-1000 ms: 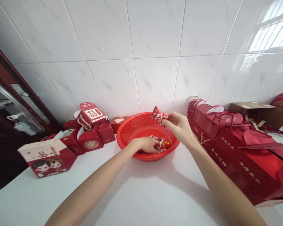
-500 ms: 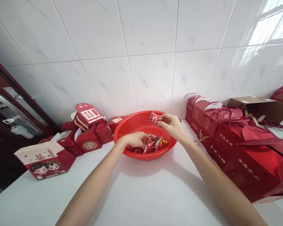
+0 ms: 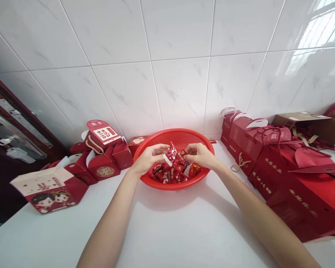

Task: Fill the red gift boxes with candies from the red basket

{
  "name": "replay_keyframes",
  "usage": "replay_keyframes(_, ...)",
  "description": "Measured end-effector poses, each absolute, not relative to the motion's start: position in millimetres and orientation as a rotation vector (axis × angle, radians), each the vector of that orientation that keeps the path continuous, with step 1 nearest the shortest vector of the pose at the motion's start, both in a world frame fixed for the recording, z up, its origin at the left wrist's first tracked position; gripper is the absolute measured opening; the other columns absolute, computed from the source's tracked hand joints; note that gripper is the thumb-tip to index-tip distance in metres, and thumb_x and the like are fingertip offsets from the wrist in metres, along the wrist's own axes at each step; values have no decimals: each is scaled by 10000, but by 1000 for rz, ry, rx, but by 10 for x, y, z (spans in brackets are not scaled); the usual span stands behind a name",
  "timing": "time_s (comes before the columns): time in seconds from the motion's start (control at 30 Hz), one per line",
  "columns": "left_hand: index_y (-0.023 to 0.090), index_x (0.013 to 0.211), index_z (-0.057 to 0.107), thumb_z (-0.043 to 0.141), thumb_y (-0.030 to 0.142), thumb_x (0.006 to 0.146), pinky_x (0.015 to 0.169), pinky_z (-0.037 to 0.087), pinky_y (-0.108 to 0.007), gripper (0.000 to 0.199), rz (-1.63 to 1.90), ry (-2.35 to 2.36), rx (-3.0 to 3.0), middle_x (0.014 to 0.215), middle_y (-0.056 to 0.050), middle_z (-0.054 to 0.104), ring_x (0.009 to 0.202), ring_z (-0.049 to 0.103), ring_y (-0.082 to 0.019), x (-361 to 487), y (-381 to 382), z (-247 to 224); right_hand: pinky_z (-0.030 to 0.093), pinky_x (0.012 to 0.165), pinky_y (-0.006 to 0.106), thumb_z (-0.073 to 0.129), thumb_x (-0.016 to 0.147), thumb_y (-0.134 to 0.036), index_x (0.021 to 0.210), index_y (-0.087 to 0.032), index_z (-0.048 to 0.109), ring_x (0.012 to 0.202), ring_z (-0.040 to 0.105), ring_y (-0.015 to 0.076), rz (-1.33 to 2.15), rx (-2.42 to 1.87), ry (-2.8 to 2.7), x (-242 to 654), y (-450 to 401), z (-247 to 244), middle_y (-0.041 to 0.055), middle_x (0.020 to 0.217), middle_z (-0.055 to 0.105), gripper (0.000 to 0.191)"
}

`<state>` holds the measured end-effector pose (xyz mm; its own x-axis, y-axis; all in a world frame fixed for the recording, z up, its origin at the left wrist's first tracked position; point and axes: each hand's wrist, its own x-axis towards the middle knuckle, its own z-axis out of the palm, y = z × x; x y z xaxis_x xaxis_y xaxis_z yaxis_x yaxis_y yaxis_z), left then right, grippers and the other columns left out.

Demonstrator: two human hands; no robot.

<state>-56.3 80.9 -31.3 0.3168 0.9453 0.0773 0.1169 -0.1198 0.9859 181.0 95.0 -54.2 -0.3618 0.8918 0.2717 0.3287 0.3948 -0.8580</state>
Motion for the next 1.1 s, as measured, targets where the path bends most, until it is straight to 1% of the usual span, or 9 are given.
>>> replay_keyframes(0.17,178,1052,716,869,343,612,807,603,-393,494,1107,926,1343,1058,-88,756,945,725,-267,-601,828,-348,515,738,313,764,755,-382,884,-188,665,827,656,192,921,-864,-2032,1740,839,-470,37,905,714,253)
replay_keyframes(0.27,193,1115,699,861,332,633,818,602,-379,527,1152,894,1305,1099,-90,754,936,729,-251,-574,799,-324,528,741,325,750,800,-441,897,-193,661,844,666,208,922,-824,-2021,1645,745,-455,41,905,706,281)
replay_keyframes(0.37,203,1182,676,853,317,659,840,597,-365,565,1188,840,1289,1097,-88,759,955,726,-240,-539,761,-298,543,718,332,726,833,-438,947,-196,650,801,662,200,905,-817,-1914,1566,681,-454,33,900,689,278)
replay_keyframes(0.53,234,1275,640,828,345,702,922,578,-425,614,1246,752,1275,1109,-76,763,1059,709,-280,-512,701,-250,604,727,345,689,870,-494,919,-201,643,823,665,194,1237,-633,-1717,1549,597,-331,50,982,682,301)
replay_keyframes(0.63,254,1280,641,822,339,703,903,582,-404,611,1275,739,1274,1149,-65,754,1085,699,-282,-515,656,-187,614,744,341,679,882,-510,981,-198,686,870,675,200,1373,-567,-1660,1584,532,-216,62,1053,692,327)
replay_keyframes(0.77,229,1152,683,800,287,709,764,590,-312,462,1337,808,1200,1037,-38,759,926,719,-223,-540,613,-77,610,700,301,689,888,-476,995,-201,722,829,670,179,1417,-549,-1603,1625,488,-148,46,981,693,297)
replay_keyframes(0.9,189,996,681,786,249,720,703,577,-269,302,1327,915,1085,811,-5,722,719,691,-148,-546,568,19,594,631,266,734,847,-472,870,-177,700,695,608,135,1425,-601,-1490,1638,488,-133,24,845,619,297)
replay_keyframes(1.0,174,953,696,806,328,721,730,582,-284,299,1302,959,1134,824,-21,734,725,697,-152,-510,512,55,584,611,258,756,826,-479,817,-165,681,662,578,121,1416,-634,-1441,1643,489,-121,6,775,557,322)
replay_keyframes(1.1,169,951,729,848,409,681,782,582,-317,380,1249,963,1272,872,-41,753,794,708,-182,-450,448,60,578,616,256,736,855,-465,863,-173,704,670,593,120,1458,-578,-1445,1650,496,-126,7,787,578,294)
